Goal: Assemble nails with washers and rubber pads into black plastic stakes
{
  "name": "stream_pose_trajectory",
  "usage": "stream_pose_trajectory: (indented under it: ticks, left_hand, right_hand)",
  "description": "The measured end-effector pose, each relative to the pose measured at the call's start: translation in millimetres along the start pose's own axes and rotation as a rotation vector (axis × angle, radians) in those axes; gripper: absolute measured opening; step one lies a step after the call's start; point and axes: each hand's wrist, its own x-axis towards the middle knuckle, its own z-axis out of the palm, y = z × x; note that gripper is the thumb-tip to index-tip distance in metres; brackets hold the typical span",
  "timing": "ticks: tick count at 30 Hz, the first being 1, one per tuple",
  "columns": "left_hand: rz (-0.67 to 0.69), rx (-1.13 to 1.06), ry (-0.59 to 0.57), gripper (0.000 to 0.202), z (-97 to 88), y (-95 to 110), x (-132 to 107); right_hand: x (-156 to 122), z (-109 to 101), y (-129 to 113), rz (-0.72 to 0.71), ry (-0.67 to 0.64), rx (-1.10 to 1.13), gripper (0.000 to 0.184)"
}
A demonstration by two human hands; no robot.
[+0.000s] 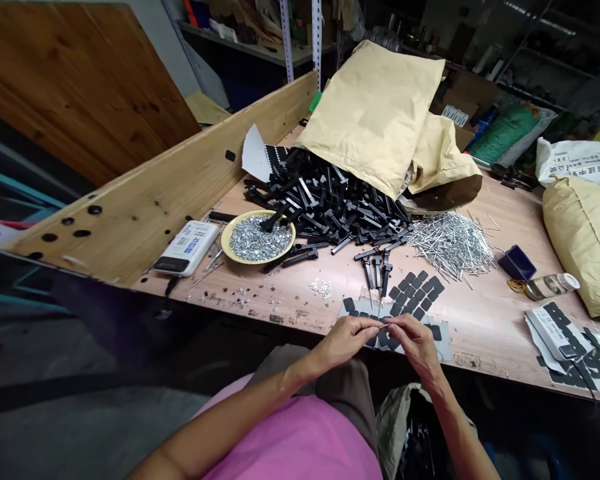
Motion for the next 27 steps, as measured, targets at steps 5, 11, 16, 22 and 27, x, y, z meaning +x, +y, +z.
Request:
stream_pose_trajectory:
  ticks: [5, 11, 16, 22, 27]
  left_hand:
    - [0.065, 0.219, 0.065, 0.029, 2.9, -5, -1]
    - [-0.068, -0.1, -0.14, 0.035, -5.0, -6, 3]
    - [-0.052, -0.206, -0.039, 0.035, -5.0, -4, 4]
    - [-0.041, -0.162, -0.088, 0.039, -0.3, -7, 2]
    - [0.207, 0.414, 0.18, 0.033, 7.9, -15, -2]
  right_hand:
    - [1, 0, -2, -0.017, -0.007, -0.121, 0.019]
    - [1, -1, -4, -0.002, -0.015, -0.032, 0.021]
    - [5, -6, -7, -0.013, -0.006, -0.001, 0.018]
    - [6, -5, -13, -0.055, 0.007, -0.123, 0.018]
    - [6, 4, -15, 0.02, 0.082, -0.207, 0.026]
